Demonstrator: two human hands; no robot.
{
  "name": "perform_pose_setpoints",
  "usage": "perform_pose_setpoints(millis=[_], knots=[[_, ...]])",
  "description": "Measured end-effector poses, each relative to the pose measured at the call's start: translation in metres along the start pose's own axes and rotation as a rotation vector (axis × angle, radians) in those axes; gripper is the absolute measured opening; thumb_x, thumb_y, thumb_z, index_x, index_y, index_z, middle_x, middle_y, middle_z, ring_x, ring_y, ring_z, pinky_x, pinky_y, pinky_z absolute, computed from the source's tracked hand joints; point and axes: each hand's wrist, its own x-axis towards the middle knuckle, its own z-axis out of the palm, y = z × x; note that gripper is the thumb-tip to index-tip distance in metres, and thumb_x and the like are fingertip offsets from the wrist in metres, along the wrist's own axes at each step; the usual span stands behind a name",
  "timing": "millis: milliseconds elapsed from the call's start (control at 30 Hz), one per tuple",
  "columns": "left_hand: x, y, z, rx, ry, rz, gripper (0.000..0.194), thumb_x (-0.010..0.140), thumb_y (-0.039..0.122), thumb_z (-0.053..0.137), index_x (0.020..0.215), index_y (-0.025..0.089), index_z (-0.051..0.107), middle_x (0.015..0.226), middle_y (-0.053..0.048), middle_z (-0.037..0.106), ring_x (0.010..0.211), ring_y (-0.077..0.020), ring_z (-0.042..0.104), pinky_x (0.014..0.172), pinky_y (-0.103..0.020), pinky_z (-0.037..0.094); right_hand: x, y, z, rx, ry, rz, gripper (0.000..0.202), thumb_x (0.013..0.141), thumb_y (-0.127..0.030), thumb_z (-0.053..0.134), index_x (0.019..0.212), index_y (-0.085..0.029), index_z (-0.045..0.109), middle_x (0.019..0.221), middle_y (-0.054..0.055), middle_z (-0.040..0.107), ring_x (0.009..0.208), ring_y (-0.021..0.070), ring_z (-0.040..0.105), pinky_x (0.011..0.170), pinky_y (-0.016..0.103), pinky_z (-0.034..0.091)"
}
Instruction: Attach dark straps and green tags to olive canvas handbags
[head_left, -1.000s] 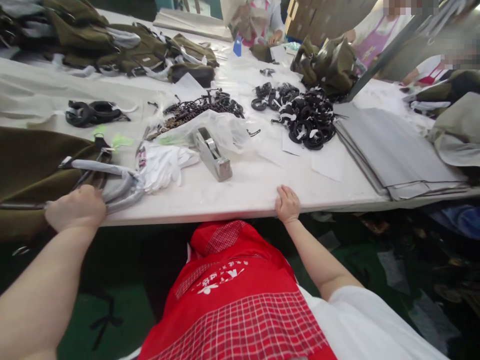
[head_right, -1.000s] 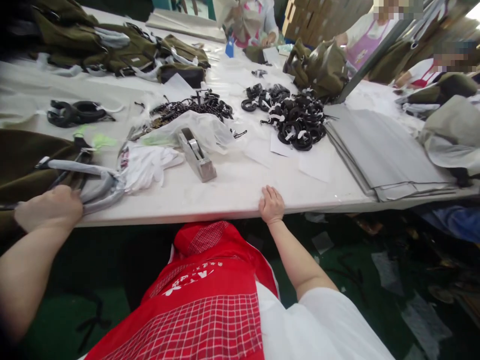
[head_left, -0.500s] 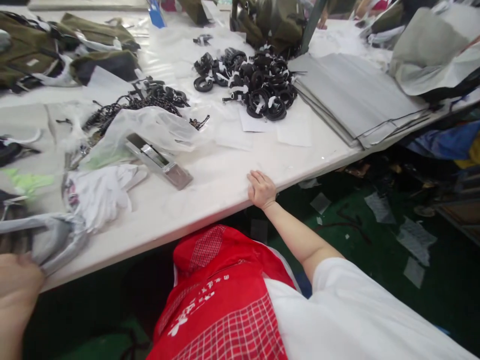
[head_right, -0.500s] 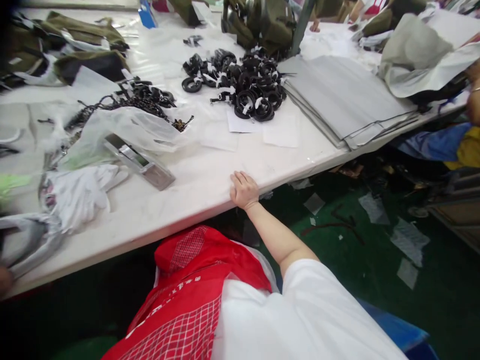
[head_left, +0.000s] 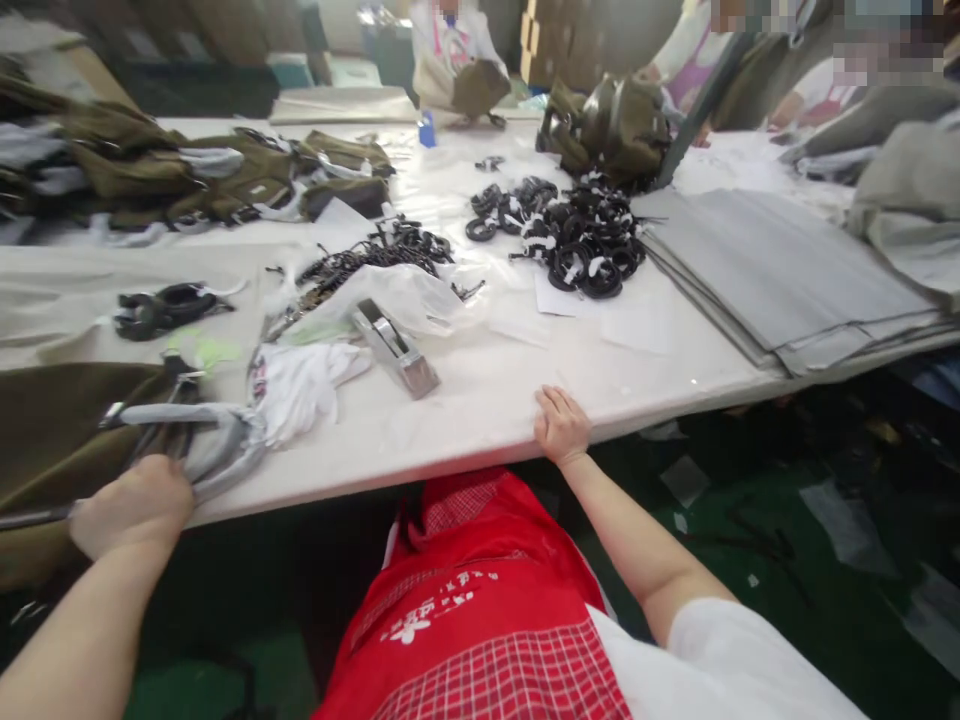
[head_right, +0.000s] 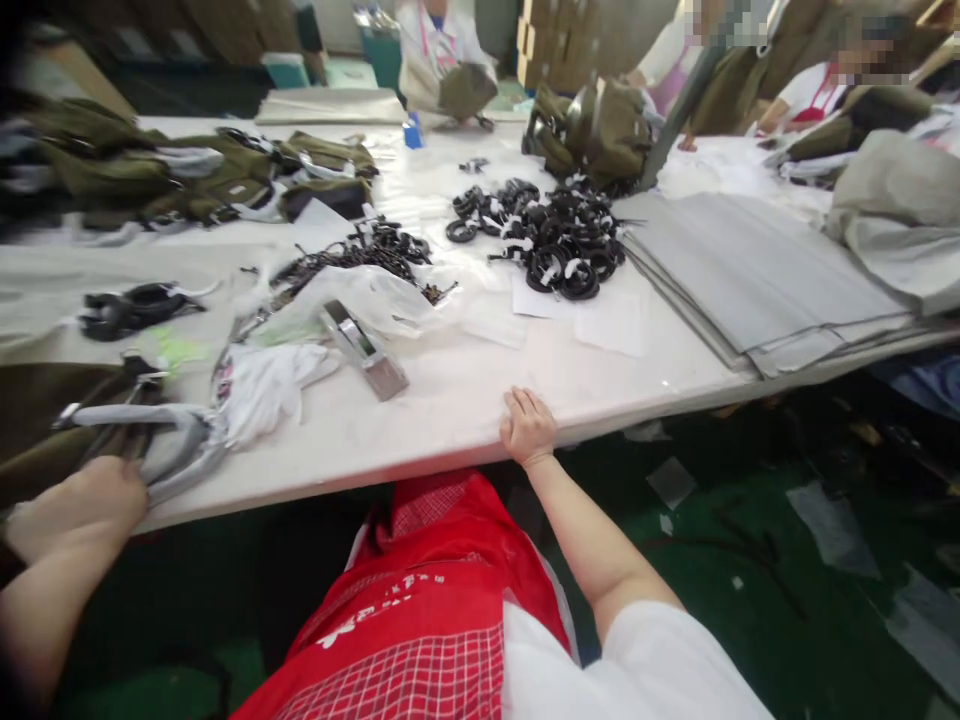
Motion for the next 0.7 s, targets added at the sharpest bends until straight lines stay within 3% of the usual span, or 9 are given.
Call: perform_pose_setpoints(millis=[167, 267, 367, 467, 533, 600, 700], knots=[[-0.018, 0.000, -0.008, -0.137, 0.104, 0.001, 0.045, 0.094, 0.034, 0.026, 0.094, 0.014, 0.066, 0.095, -0.023, 0.073, 0.086, -0.0376, 0.071, 0.071, -0.043, 0.046, -0.003, 0.008, 0.011, -0.070, 0.047, -0.086, 0.047, 0.089, -0.028, 0.043, 0.132, -0.017, 0.059, 0.137, 0.013, 0.058, 0.129, 0.0304, 0.049, 0.111, 0.044, 0.037], [-0.019, -0.002, -0.006, -0.207, 0.195, 0.008, 0.036, 0.092, 0.029, 0.033, 0.087, 0.014, 0.065, 0.092, -0.020, 0.073, 0.086, -0.0351, 0.070, 0.073, -0.041, 0.047, -0.005, 0.021, 0.027, -0.063, 0.137, -0.177, 0.048, 0.087, -0.027, 0.045, 0.133, -0.016, 0.056, 0.135, 0.013, 0.059, 0.126, 0.0326, 0.051, 0.108, 0.048, 0.040], [-0.014, -0.006, -0.020, -0.267, 0.303, -0.047, 0.031, 0.090, 0.029, 0.038, 0.084, 0.014, 0.064, 0.089, -0.018, 0.072, 0.082, -0.0326, 0.070, 0.070, -0.037, 0.046, -0.008, 0.034, 0.039, -0.052, 0.187, -0.248, 0.050, 0.087, -0.028, 0.043, 0.133, -0.013, 0.053, 0.135, 0.015, 0.058, 0.122, 0.0342, 0.053, 0.105, 0.051, 0.041], [-0.009, -0.013, -0.055, -0.327, 0.444, -0.168, 0.034, 0.093, 0.033, 0.034, 0.091, 0.013, 0.061, 0.090, -0.019, 0.070, 0.082, -0.0322, 0.068, 0.068, -0.035, 0.044, -0.003, 0.034, 0.039, -0.028, 0.165, -0.241, 0.048, 0.088, -0.032, 0.042, 0.130, -0.012, 0.054, 0.132, 0.019, 0.057, 0.119, 0.0362, 0.054, 0.103, 0.054, 0.042], [-0.008, -0.018, -0.086, -0.368, 0.536, -0.245, 0.035, 0.096, 0.034, 0.031, 0.097, 0.013, 0.058, 0.090, -0.018, 0.069, 0.086, -0.0309, 0.067, 0.070, -0.034, 0.043, 0.014, 0.019, 0.037, 0.055, 0.115, -0.232, 0.049, 0.089, -0.037, 0.044, 0.130, -0.010, 0.052, 0.127, 0.021, 0.059, 0.115, 0.0362, 0.057, 0.101, 0.053, 0.044], [-0.012, -0.024, -0.119, -0.415, 0.635, -0.302, 0.033, 0.097, 0.035, 0.031, 0.098, 0.015, 0.056, 0.088, -0.015, 0.067, 0.087, -0.0289, 0.065, 0.071, -0.033, 0.042, 0.044, -0.011, 0.037, 0.212, 0.034, -0.251, 0.054, 0.089, -0.043, 0.048, 0.132, -0.011, 0.048, 0.124, 0.020, 0.061, 0.112, 0.0344, 0.059, 0.099, 0.051, 0.047], [-0.026, -0.032, -0.164, -0.616, 0.887, -0.295, 0.022, 0.094, 0.036, 0.042, 0.088, 0.018, 0.055, 0.078, -0.009, 0.062, 0.078, -0.0247, 0.061, 0.070, -0.031, 0.040, 0.100, -0.078, 0.044, 0.479, -0.105, -0.289, 0.066, 0.082, -0.047, 0.059, 0.137, -0.013, 0.043, 0.131, 0.018, 0.058, 0.119, 0.0327, 0.057, 0.100, 0.049, 0.047]])
